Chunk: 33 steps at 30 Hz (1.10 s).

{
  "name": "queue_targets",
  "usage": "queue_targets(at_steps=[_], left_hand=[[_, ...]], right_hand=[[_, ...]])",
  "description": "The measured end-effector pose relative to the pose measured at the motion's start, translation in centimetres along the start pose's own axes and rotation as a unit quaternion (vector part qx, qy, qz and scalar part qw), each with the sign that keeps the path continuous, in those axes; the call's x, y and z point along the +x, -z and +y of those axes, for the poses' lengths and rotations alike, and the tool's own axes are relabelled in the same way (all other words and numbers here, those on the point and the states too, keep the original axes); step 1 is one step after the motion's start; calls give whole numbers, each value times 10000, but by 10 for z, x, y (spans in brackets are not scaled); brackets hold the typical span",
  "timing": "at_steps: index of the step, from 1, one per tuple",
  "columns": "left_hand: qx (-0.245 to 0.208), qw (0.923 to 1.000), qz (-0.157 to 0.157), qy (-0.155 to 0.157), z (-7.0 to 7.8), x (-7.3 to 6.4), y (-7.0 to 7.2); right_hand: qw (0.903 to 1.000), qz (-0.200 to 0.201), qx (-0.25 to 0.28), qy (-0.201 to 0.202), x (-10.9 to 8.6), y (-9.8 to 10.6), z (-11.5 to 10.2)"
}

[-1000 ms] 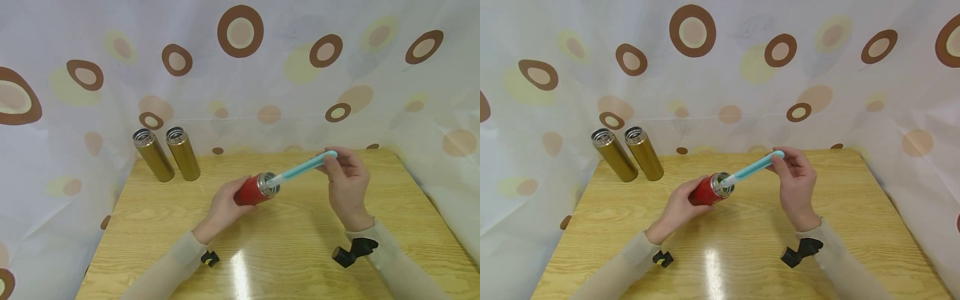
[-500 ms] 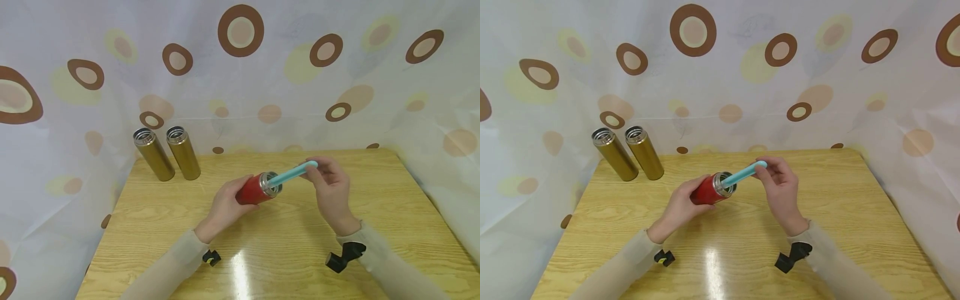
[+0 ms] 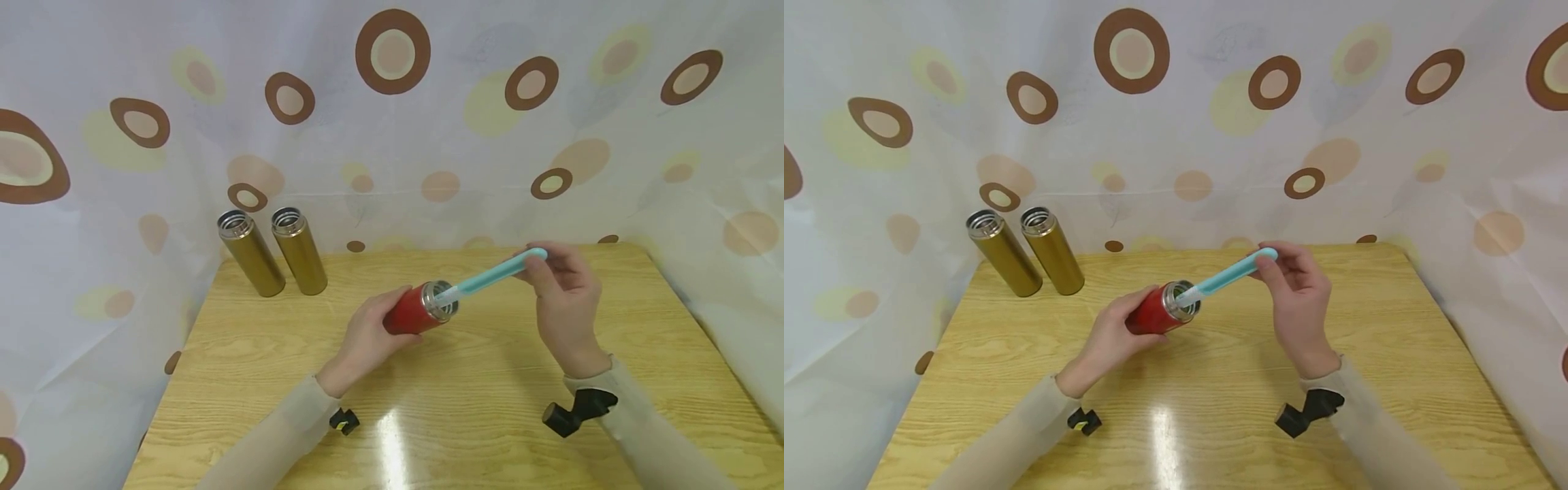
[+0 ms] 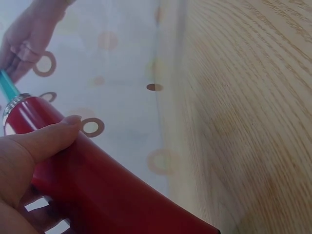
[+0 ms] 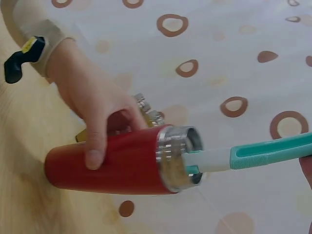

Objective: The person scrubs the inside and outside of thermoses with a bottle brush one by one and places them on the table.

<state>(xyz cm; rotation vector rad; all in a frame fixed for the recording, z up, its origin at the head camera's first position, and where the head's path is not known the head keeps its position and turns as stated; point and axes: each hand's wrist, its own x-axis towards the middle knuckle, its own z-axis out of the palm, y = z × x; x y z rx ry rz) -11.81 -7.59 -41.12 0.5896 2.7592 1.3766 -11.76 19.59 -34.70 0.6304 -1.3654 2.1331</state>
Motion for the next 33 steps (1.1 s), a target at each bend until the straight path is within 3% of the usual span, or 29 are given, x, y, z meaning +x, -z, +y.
queue_targets(at_steps=[8,17,23,28,33], left_hand=[[134,9999,18,17,-1,0,1],[109,9999,-27,38,2,1,-1],[30,10000,-33,55,2,1,-3],[-8,10000,-56,16,2,2,-2],[4,10000,-31,11,-2,1,0]], right_hand=[[9983,195,533,107,6,0,-5],[9979,-259,-397,-434,-16,-2,11],[9957,-387,-692,-486,-19,0,12],[9972,-256,-602,-364,-13,2,7],[9999,-7,-28,-148,-1,5,-3]])
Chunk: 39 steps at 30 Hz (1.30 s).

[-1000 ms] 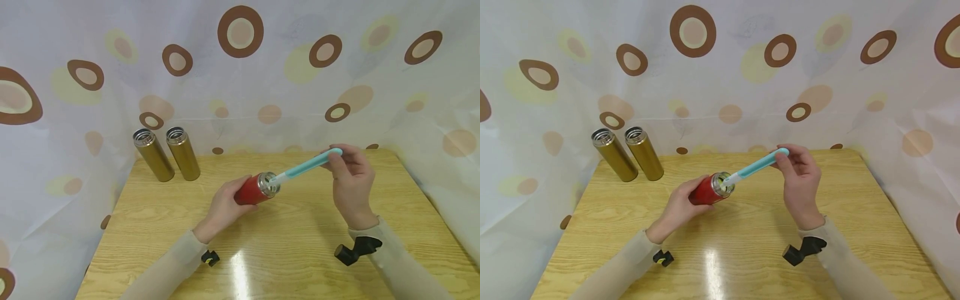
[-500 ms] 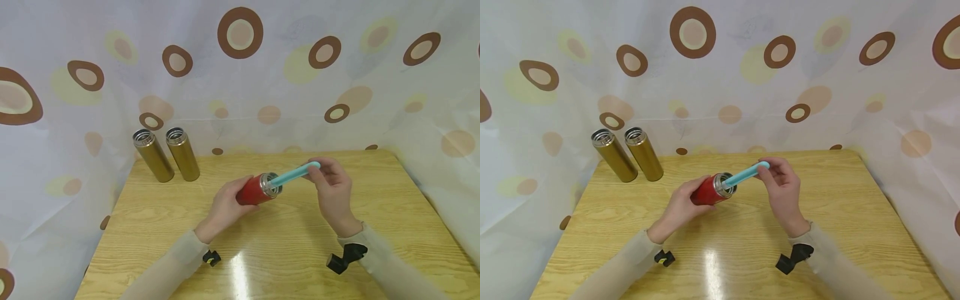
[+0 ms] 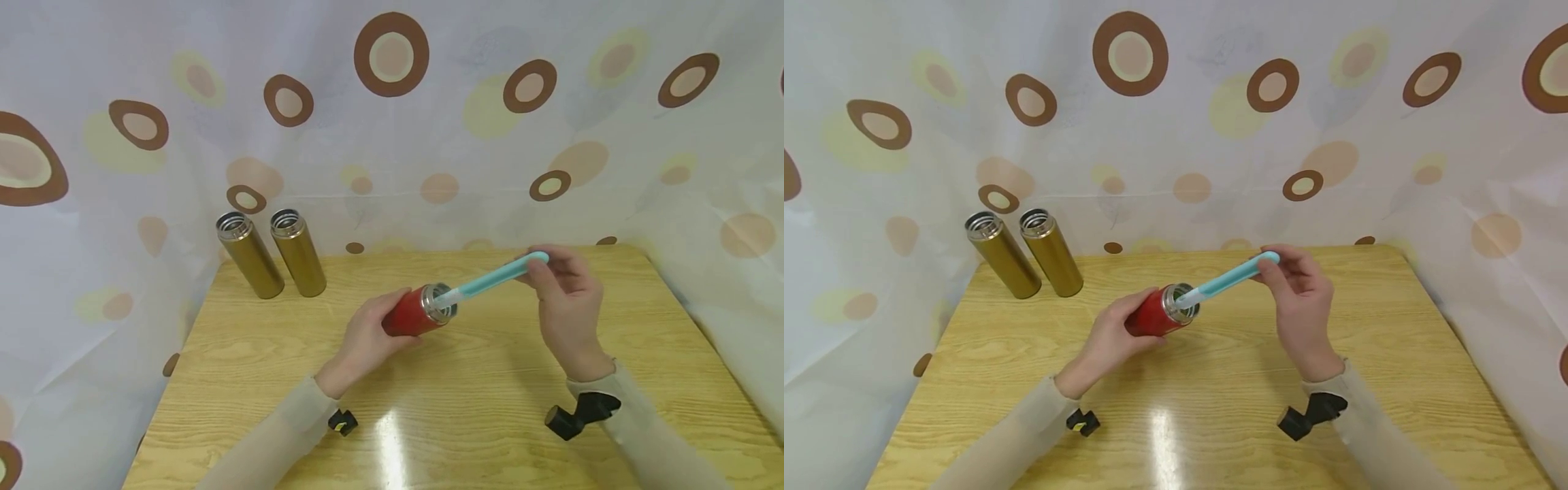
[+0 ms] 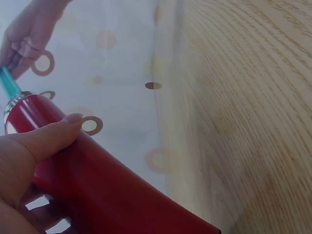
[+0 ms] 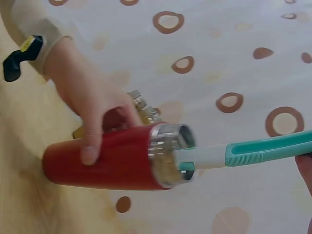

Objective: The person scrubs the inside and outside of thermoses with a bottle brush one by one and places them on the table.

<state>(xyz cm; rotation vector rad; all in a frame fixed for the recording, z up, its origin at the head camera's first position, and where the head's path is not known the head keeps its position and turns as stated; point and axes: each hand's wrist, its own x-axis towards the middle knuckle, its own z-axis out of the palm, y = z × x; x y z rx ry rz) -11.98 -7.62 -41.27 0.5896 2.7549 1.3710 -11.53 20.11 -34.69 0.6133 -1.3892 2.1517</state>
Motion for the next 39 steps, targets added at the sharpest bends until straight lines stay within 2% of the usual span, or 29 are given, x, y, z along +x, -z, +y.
queue_targets(at_steps=[3,8,14,19,22,28,32,39], left_hand=[[49,10000,33,-3,-2,0,1],[162,9999,22,-37,-2,0,2],[189,9998,13,-59,-2,0,-1],[165,9998,-44,-91,1,1,-3],[112,9999,-35,-67,2,1,-3],[36,10000,-60,-42,2,1,-2],[22,10000,-58,-50,1,1,-1],[98,10000,6,-14,-1,-1,1]], right_hand=[[9993,137,331,125,7,1,-6],[9984,182,510,179,8,1,-4],[9997,-139,-102,-192,-7,-1,9],[9942,-450,-807,-552,-18,-3,14],[9926,-463,-919,-641,-19,-3,14],[9963,-416,-606,-444,-12,1,10],[9984,-214,-445,-278,-4,3,3],[9995,87,316,-37,8,4,-5]])
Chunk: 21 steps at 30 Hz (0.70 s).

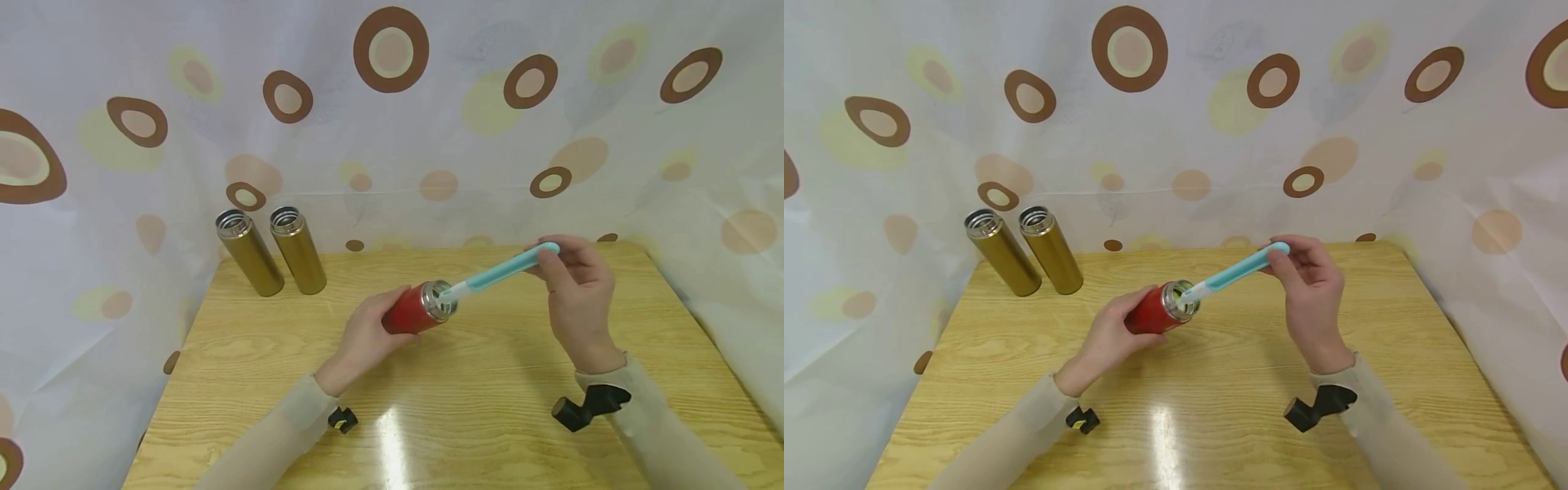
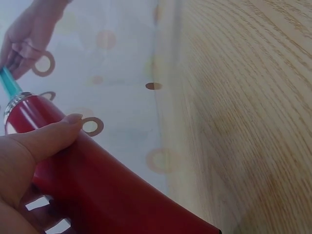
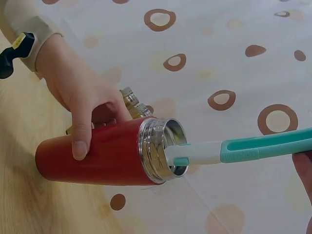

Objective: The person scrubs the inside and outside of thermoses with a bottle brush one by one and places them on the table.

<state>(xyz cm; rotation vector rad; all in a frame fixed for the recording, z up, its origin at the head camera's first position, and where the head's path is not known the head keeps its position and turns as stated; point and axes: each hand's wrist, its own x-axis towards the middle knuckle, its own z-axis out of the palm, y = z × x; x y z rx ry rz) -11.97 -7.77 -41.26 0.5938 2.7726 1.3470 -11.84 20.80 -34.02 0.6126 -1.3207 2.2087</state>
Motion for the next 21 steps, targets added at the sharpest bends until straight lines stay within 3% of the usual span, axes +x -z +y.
queue_targets(at_steps=[4,9,17,21], left_hand=[[38,10000,20,41,0,0,-1],[41,10000,65,30,0,0,-2],[24,9999,71,-136,3,2,-3],[-78,9998,101,-152,2,3,-3]], right_hand=[[10000,24,53,-71,-1,-1,2],[9983,-78,-457,-364,-9,-1,8],[9805,-548,-1563,-1057,-21,-2,13],[9773,-656,-1659,-1143,-20,-1,11]])
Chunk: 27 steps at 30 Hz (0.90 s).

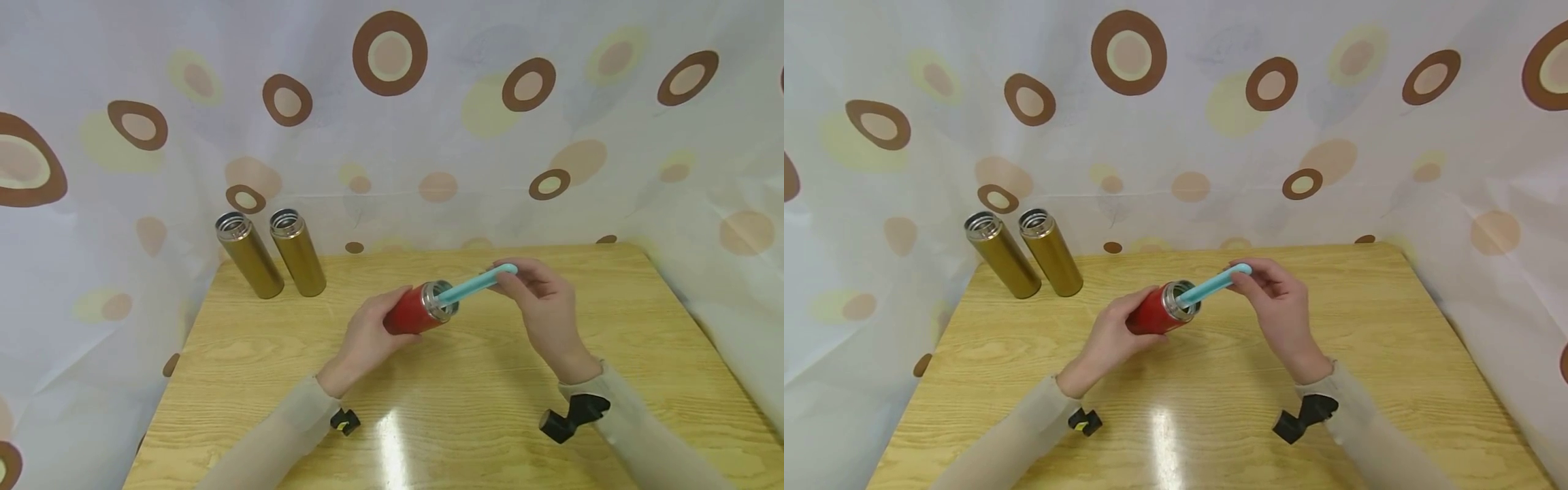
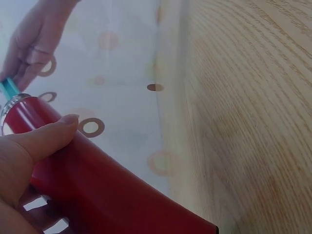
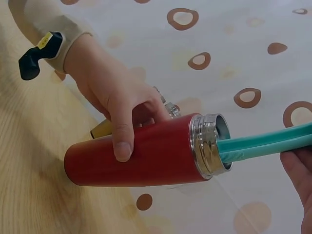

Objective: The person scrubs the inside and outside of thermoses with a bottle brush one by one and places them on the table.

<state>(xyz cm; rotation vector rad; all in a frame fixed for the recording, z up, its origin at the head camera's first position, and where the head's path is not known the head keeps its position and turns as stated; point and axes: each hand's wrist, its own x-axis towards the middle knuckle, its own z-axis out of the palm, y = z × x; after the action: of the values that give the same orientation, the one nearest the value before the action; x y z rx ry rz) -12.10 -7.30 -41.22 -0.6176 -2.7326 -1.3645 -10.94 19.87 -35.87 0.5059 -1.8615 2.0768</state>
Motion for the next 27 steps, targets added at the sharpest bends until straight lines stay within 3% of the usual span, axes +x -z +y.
queue_targets(at_steps=[5,11,14,20,24,27], left_hand=[[-74,9999,-6,90,-1,0,1],[-65,9998,-21,168,-4,-2,5],[-5,9999,-17,143,-5,-2,5],[82,9999,-9,139,-4,-2,4],[163,9997,-43,159,-1,-1,2],[177,9997,-69,143,0,-1,1]], right_hand=[[9983,206,470,258,6,4,-7],[9799,466,1683,960,20,9,-17],[9771,445,1796,1048,21,10,-18],[9909,325,1151,618,13,6,-9],[9992,-17,350,214,6,1,-1],[9994,-300,-126,-80,3,-2,1]])
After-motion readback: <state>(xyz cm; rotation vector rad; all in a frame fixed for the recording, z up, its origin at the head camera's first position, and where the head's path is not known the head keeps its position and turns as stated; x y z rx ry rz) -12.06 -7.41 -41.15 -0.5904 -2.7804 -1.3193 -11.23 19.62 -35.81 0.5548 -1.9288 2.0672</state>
